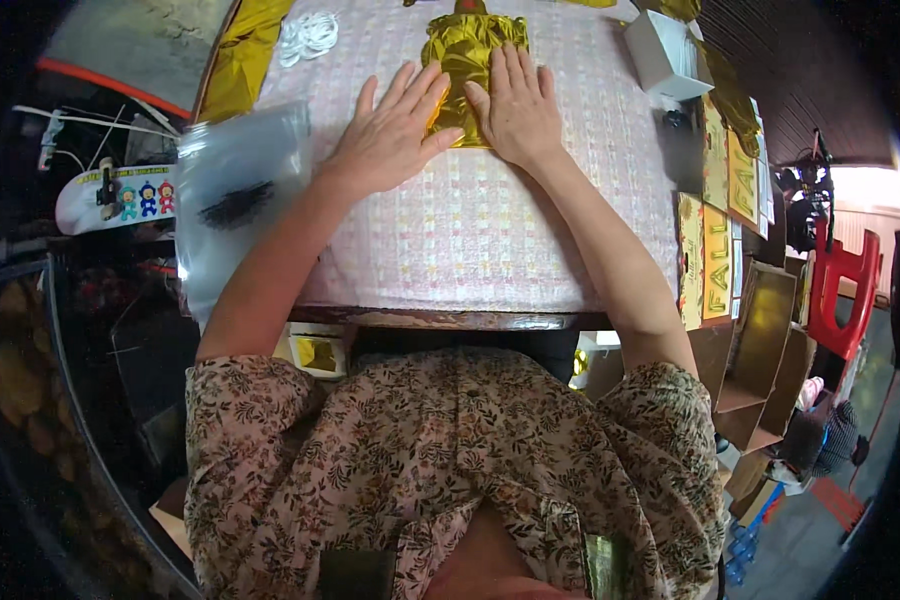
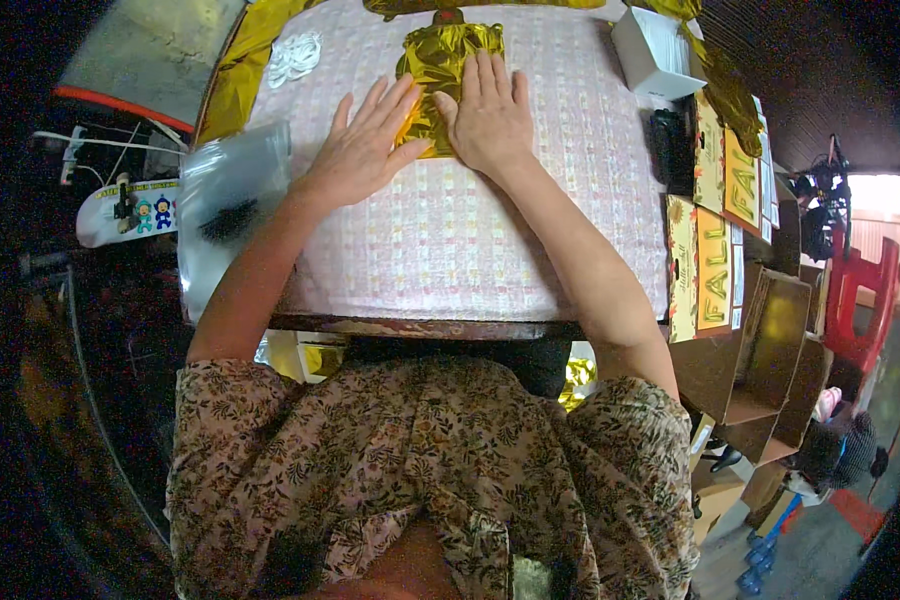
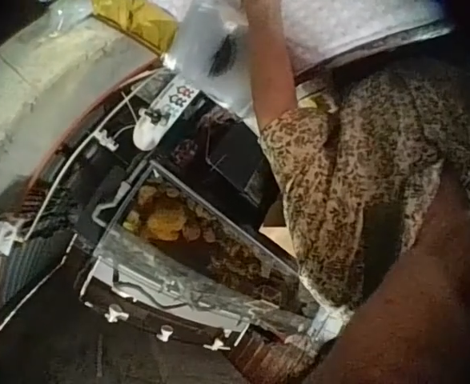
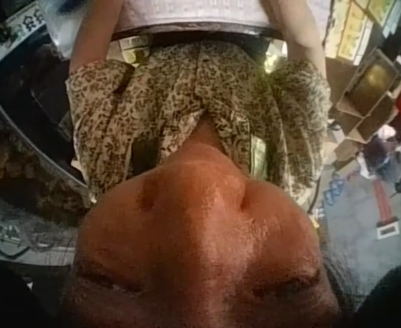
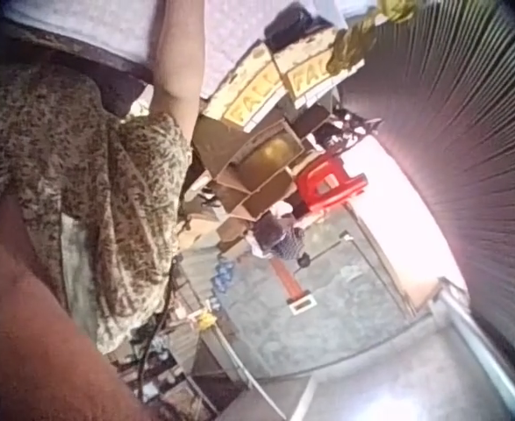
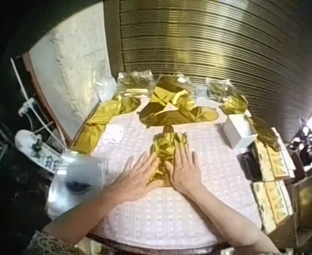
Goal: Folding sheets of gold foil on a workbench.
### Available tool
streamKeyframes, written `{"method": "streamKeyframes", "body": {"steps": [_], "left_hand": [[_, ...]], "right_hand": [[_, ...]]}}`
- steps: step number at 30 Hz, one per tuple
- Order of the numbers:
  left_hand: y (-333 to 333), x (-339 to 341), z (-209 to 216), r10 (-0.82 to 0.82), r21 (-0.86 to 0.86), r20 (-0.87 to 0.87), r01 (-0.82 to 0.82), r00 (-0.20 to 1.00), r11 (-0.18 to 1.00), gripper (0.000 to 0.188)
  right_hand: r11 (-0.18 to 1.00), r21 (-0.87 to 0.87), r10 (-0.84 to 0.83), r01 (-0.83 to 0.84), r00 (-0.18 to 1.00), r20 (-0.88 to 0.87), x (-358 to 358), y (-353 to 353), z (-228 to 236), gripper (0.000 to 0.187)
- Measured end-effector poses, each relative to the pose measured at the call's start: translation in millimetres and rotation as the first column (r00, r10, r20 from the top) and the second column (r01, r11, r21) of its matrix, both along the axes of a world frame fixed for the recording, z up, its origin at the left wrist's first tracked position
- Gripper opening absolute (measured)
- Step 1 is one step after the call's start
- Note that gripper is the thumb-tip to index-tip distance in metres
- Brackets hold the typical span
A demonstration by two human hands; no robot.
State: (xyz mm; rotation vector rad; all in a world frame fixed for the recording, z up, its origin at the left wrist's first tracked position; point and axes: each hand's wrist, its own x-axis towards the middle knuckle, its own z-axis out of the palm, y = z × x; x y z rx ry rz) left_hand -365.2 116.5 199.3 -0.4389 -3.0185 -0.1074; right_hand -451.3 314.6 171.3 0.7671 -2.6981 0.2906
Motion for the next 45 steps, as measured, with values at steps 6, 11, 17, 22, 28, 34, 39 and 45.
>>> {"method": "streamKeyframes", "body": {"steps": [6,11,17,22,28,34,39,45], "left_hand": [[1.8,9.7,-1.6,0.126,0.049,0.023,-0.127,0.992,0.991,0.077],[7.3,6.3,2.6,0.121,0.062,0.052,-0.124,0.991,0.99,0.079],[1.6,11.0,2.1,0.134,0.093,0.058,-0.139,0.989,0.986,0.08],[4.2,8.2,5.1,0.126,0.102,0.062,-0.132,0.99,0.986,0.08],[5.5,6.3,2.2,0.122,0.265,-0.005,-0.117,0.992,0.957,0.092],[-29.5,-16.7,13.8,0.259,0.822,-0.031,-0.122,0.965,0.556,0.077],[-50.4,-0.6,37.3,0.123,0.816,-0.038,-0.041,0.992,0.577,0.053],[-37.9,22.2,34.8,-0.04,0.515,-0.248,0.166,0.968,0.841,0.044]], "right_hand": [[0.999,-0.029,0.028,-0.029,0.999,-0.024,-8.4,3.1,-4.2,0.067],[0.862,-0.507,0.02,0.021,0.997,0.075,-81.8,29.2,8.6,0.049],[0.853,-0.44,0.079,0.282,0.763,0.641,-128.1,7.4,52.9,0.022],[0.913,-0.313,0.053,0.262,0.686,0.726,-143.1,8.7,63.0,0.019],[0.866,-0.44,0.188,0.236,0.661,0.726,-134.9,33.0,104.3,0.016],[0.567,-0.763,0.567,-0.309,0.819,0.089,-31.0,39.0,184.4,0.019],[0.725,-0.342,0.588,-0.597,0.796,-0.142,55.2,83.4,131.0,0.028],[0.789,-0.014,0.603,-0.614,0.779,-0.171,114.6,102.4,69.3,0.041]]}}
